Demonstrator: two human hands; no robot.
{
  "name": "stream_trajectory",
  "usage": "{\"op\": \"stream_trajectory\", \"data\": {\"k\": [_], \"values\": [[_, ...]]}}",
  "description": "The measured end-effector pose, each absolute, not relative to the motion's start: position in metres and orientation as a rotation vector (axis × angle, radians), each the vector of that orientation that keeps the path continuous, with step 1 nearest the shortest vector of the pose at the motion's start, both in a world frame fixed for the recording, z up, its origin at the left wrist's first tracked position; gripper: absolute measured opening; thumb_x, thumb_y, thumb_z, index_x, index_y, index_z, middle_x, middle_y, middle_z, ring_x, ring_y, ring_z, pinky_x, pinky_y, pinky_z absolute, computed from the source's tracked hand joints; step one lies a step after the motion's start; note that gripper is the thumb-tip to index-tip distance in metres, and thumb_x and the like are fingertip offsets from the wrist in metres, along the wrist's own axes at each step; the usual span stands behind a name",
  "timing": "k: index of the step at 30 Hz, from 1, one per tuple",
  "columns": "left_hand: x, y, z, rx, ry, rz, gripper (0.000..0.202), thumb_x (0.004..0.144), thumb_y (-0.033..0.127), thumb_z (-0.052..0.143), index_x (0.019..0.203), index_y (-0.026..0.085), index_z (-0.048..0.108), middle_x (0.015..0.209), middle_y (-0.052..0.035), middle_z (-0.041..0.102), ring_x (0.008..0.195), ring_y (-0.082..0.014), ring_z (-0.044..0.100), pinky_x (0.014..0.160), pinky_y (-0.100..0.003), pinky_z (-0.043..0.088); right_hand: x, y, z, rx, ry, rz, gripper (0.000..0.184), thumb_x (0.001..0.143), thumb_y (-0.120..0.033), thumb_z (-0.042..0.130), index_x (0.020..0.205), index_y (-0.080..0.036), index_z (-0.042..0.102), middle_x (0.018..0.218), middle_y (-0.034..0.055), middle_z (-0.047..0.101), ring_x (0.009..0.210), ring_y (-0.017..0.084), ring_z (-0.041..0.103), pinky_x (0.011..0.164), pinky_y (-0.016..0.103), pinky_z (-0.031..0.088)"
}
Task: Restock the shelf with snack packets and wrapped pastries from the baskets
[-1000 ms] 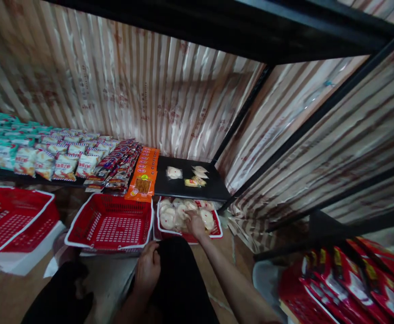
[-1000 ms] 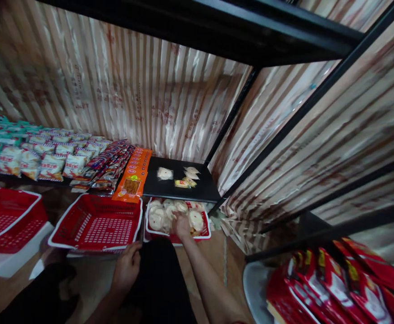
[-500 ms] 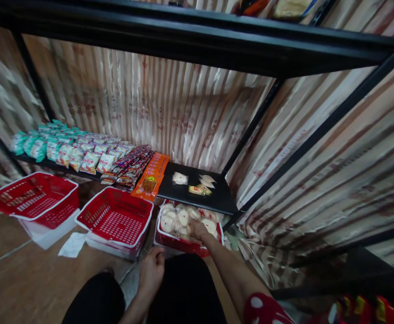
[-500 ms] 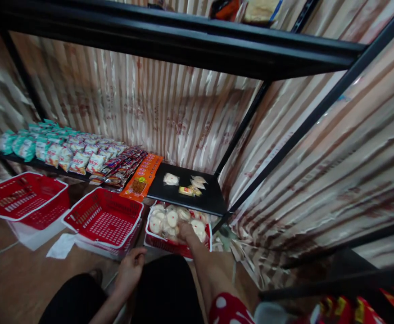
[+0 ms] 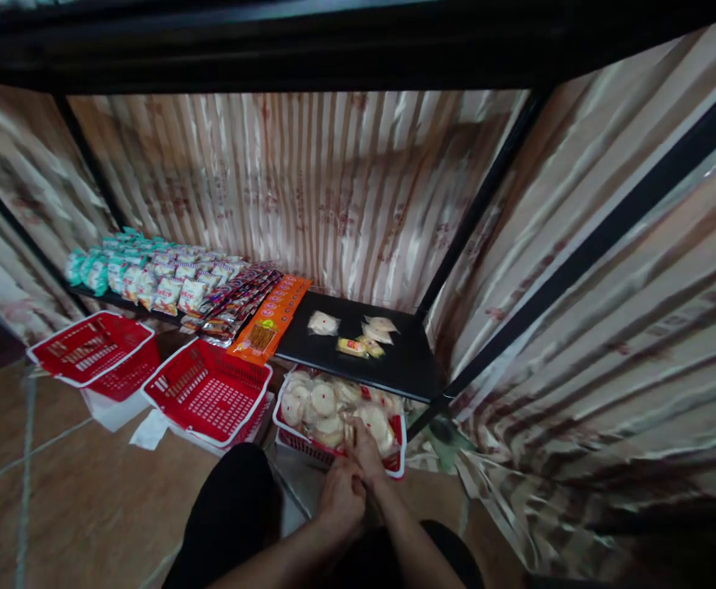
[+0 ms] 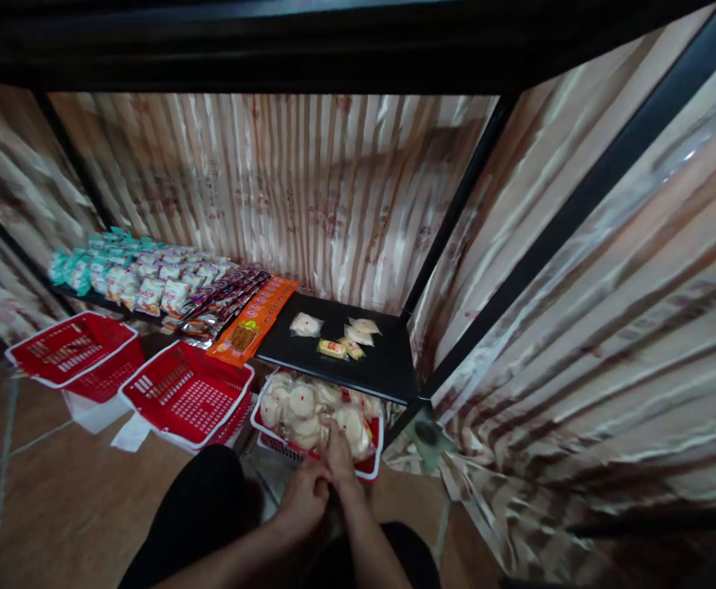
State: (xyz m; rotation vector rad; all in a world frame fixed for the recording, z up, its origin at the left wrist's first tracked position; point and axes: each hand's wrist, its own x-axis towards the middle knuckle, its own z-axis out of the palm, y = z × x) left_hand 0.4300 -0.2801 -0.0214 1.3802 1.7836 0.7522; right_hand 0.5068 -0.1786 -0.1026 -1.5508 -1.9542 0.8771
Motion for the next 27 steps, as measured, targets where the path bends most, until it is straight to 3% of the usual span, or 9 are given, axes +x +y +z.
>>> {"op": "stream_trajectory", "data": {"k": [6, 11, 17, 23, 27], "values": [[0.407, -0.27, -0.031, 1.38, 1.855, 0.698, 0.029, 0.071, 0.001, 0.041, 0.083, 0.017, 0.063, 0.095, -0.005, 0.066, 0.095, -0.015, 0.059, 0.09, -0.026, 0.043, 0.507, -0.177, -0.124, -1.475, -1.749, 0.831, 0.032, 0.069, -0.025, 0.043, 0.096, -0.018, 0.058, 0.092, 0.0114, 0.066, 0.088, 0.025, 0.063, 0.083, 0.037, 0.048], [0.385, -0.258, -0.042, 1.325, 1.865, 0.677, 0.028, 0.07, 0.002, 0.041, 0.081, 0.017, 0.062, 0.09, -0.004, 0.067, 0.09, -0.017, 0.061, 0.083, -0.029, 0.046, 0.505, -0.17, -0.124, -1.501, -1.707, 0.838, 0.026, 0.07, -0.033, 0.044, 0.089, -0.021, 0.057, 0.088, 0.0111, 0.067, 0.087, 0.027, 0.064, 0.084, 0.04, 0.047], [0.349, -0.235, -0.05, 1.31, 1.833, 0.693, 0.03, 0.073, 0.004, 0.038, 0.086, 0.013, 0.064, 0.098, -0.0099, 0.066, 0.099, -0.019, 0.058, 0.091, -0.03, 0.041, 0.506, -0.171, -0.11, -1.533, -1.682, 0.914, 0.028, 0.069, -0.04, 0.048, 0.09, -0.023, 0.055, 0.089, 0.0085, 0.069, 0.083, 0.025, 0.065, 0.078, 0.036, 0.049], [0.353, -0.219, -0.05, 1.365, 1.691, 0.705, 0.027, 0.074, 0.006, 0.041, 0.078, 0.013, 0.066, 0.09, -0.0098, 0.066, 0.091, -0.021, 0.059, 0.085, -0.032, 0.043, 0.505, -0.179, -0.093, -1.683, -1.73, 0.875, 0.035, 0.074, -0.05, 0.042, 0.092, -0.022, 0.055, 0.077, 0.0077, 0.069, 0.071, 0.025, 0.067, 0.065, 0.034, 0.051], [0.367, -0.205, -0.049, 1.446, 1.6, 0.701, 0.025, 0.072, 0.005, 0.044, 0.075, 0.014, 0.067, 0.084, -0.0082, 0.067, 0.086, -0.0197, 0.06, 0.082, -0.029, 0.042, 0.509, -0.177, -0.103, -1.739, -1.752, 0.836, 0.038, 0.074, -0.05, 0.045, 0.095, -0.022, 0.058, 0.078, 0.0078, 0.07, 0.073, 0.025, 0.068, 0.066, 0.031, 0.051]]}}
